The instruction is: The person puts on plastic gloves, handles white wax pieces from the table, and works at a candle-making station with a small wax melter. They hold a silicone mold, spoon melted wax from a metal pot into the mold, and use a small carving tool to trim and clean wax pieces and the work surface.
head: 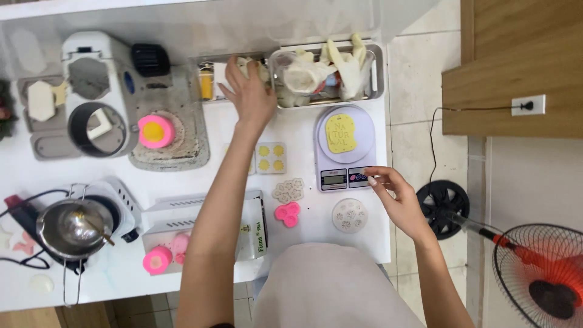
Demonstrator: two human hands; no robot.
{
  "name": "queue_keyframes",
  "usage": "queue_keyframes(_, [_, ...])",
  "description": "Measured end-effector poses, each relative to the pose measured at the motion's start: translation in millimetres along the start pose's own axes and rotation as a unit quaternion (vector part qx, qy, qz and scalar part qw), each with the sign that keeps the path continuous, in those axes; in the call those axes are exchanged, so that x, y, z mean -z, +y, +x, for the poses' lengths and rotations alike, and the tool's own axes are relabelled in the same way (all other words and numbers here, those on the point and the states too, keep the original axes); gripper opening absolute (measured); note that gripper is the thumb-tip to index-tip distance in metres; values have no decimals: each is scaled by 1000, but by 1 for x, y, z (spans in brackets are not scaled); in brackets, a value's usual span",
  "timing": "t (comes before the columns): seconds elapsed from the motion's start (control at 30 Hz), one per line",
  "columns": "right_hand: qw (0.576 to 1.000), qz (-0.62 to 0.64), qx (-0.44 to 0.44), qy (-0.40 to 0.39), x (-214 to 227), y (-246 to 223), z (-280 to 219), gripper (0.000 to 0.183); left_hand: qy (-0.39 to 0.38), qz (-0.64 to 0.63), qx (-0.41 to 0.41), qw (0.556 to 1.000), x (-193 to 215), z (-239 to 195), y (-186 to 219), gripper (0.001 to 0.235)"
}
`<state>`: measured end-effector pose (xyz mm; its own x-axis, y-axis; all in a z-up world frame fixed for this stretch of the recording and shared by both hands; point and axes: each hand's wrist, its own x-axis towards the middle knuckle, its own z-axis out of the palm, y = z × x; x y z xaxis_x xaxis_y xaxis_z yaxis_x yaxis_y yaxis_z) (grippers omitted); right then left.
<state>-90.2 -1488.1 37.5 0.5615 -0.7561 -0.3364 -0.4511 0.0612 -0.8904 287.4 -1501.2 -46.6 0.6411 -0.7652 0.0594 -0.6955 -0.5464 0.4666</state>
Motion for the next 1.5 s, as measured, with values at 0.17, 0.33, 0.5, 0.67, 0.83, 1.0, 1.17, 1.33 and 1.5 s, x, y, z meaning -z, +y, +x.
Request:
queue_keyframes(0.17, [1000,28,13,-4,-3,0,-26,27,45,-36,48,997,-3,-18,17,68])
queue_keyframes(0.33, [998,29,50,-11,-19,4,-62,28,11,-27,106,994,63,-56,68,66])
queue_keyframes(0.5, [995,30,93,-28,-43,-8,-103,26,84,-102,-13,991,133,-117,119,53])
queue_keyframes(0.67, [991,41,126,-22,-65,-21,-141,25,162,-139,-55,975,199,-200,118,31])
queue_keyframes(0.83, [984,3,162,-70,-80,-38,-162,23,248,-145,-39,957,250,-275,80,26])
queue_keyframes(1.0, [950,27,257,-178,-76,-31,-186,21,372,-138,48,917,266,-366,51,23])
queue_keyframes(1.17, [913,-3,263,-311,-85,-22,-201,22,384,-95,176,901,261,-482,7,24])
queue_keyframes(1.33, [874,1,287,-392,-137,-30,-248,23,443,-70,267,853,287,-643,-15,21])
queue_keyframes(1.5, [802,-18,323,-502,-211,-40,-323,21,495,-270,337,754,302,-818,-31,25])
